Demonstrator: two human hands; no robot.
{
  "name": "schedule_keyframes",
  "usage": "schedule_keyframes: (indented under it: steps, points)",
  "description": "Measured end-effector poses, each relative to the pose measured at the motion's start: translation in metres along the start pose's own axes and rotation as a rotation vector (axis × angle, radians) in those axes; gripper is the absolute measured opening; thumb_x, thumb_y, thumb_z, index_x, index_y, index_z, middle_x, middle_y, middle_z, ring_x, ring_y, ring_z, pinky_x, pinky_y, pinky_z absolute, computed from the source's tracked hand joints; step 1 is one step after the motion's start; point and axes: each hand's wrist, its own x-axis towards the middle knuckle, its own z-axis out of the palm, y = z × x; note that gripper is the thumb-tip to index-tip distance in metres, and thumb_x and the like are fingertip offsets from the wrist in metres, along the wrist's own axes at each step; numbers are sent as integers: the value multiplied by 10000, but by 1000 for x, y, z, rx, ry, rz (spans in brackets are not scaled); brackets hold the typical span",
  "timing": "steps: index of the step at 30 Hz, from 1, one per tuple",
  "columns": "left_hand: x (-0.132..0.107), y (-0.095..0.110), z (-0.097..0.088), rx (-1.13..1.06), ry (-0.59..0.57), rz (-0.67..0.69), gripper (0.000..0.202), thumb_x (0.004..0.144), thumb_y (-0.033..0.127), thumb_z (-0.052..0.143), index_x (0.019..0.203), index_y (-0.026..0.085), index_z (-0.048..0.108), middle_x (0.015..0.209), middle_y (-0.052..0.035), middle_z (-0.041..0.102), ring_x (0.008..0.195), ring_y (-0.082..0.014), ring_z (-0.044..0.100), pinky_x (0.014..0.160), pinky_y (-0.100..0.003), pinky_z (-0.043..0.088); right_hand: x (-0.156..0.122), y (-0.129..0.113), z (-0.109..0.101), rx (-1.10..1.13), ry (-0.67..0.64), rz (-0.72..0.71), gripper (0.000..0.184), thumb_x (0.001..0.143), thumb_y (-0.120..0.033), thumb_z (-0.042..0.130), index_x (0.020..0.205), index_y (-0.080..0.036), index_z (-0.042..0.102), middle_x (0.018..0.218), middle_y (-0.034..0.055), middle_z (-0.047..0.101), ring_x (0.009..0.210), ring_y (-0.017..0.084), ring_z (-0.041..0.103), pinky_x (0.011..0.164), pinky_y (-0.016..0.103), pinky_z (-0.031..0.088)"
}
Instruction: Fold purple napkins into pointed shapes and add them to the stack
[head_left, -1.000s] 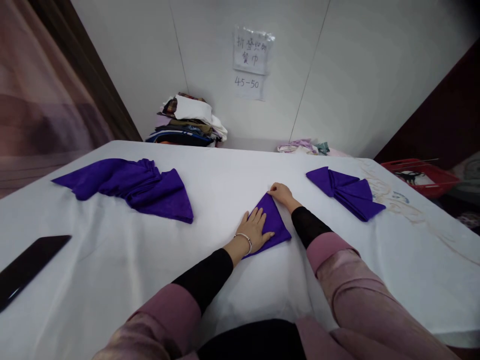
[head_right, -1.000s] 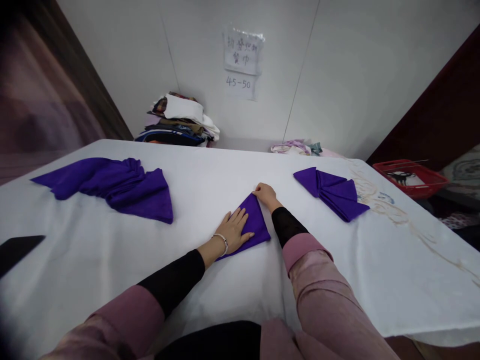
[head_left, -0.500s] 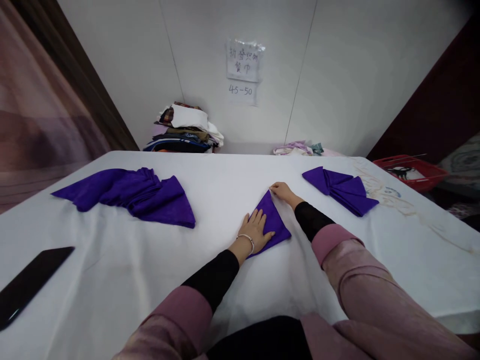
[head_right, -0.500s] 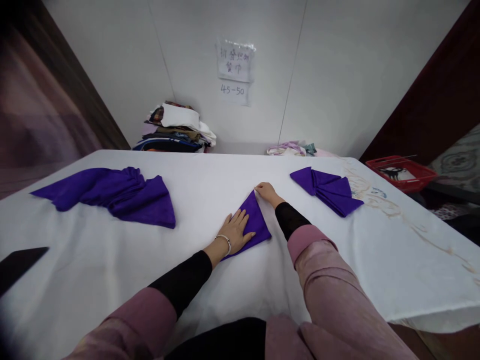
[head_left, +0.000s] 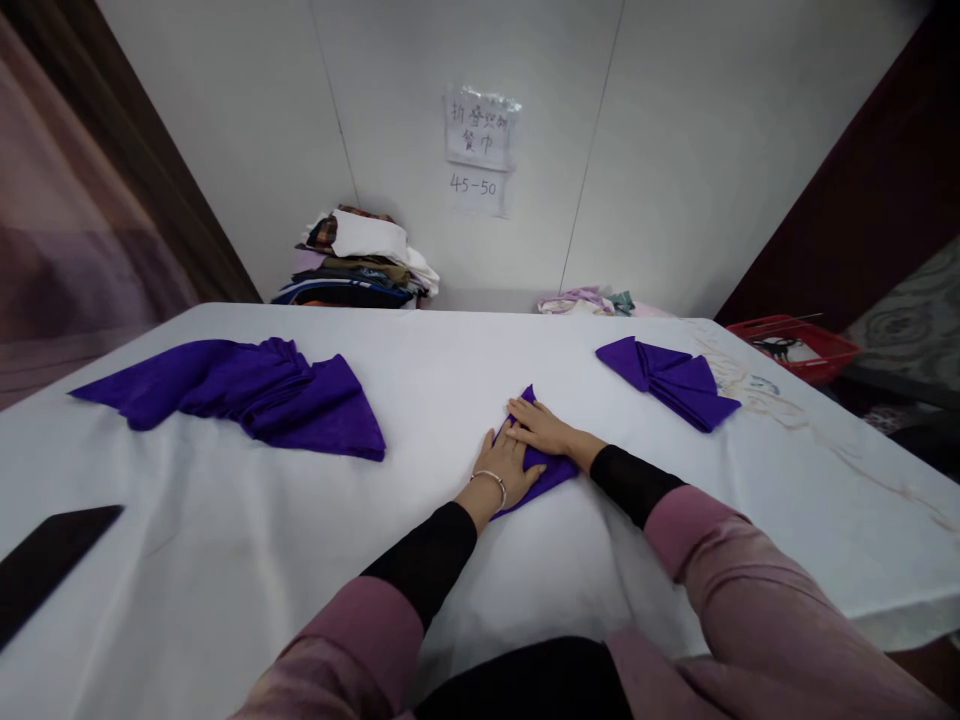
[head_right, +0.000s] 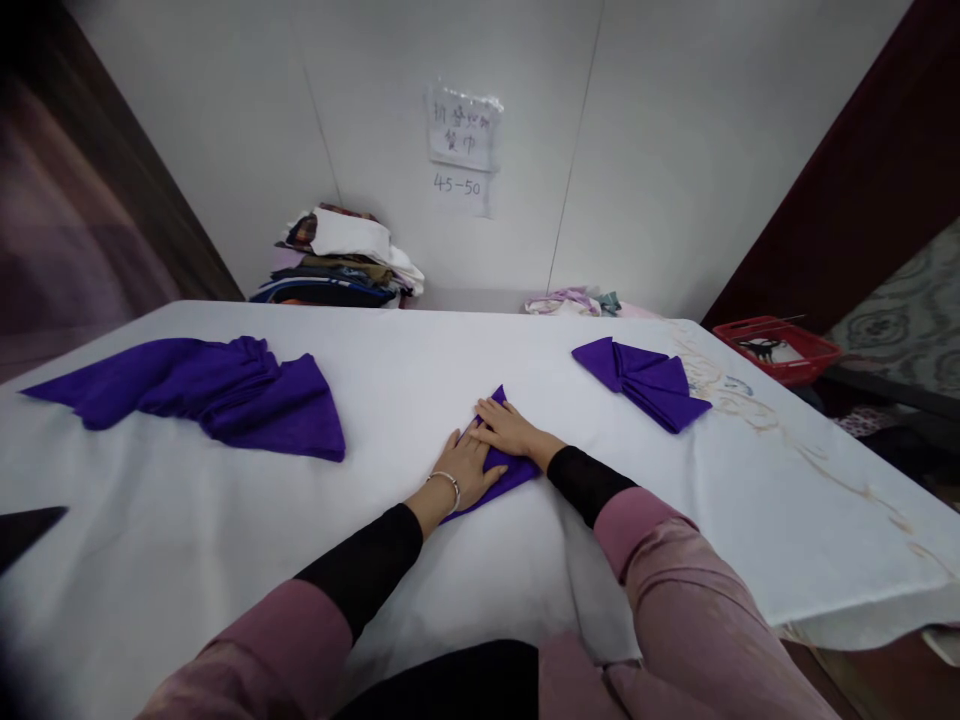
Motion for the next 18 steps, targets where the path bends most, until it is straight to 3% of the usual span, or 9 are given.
schedule_keyframes:
  steps: [5, 12, 15, 18]
  points:
    - [1, -1, 4, 18, 52, 18, 751, 858, 589, 292, 1442, 120, 232, 1523, -122, 222, 1417, -259, 96, 1140, -492, 87, 21, 25, -7, -95, 6, -7, 702, 915, -598, 184, 1458, -157, 243, 1533, 100, 167, 1416, 242, 102, 1129, 449, 76]
    - [2, -2, 9, 31, 27, 7, 761, 865, 596, 242, 1436, 94, 254, 1528, -125, 201, 1418, -263, 86, 1140, -487, 79, 42, 43, -7, -161, 42, 39, 669, 916, -583, 221, 1458, -191, 245, 1533, 89, 170, 1415, 242, 110, 1123, 469, 64]
    - [2, -2, 9, 29, 32, 7, 750, 867, 592, 245, 1432, 99, 268, 1524, -124, 214, 1419, -259, 88, 1141, -484, 77, 52, 51, -9, -59, 77, 50, 661, 894, -587, 322, 1436, -210, 305, 1531, 79, 180, 1415, 249, 108, 1122, 483, 29]
    - [1, -2, 7, 26, 27, 3, 750, 865, 601, 246, 1428, 108, 281, 1525, -120, 211, 1419, -256, 85, 1141, -479, 86, 64, 59, -17, 199, 172, 109, 625, 833, -587, 470, 1353, -239, 450, 1491, 71, 308, 1398, 250, 188, 1130, 466, 34]
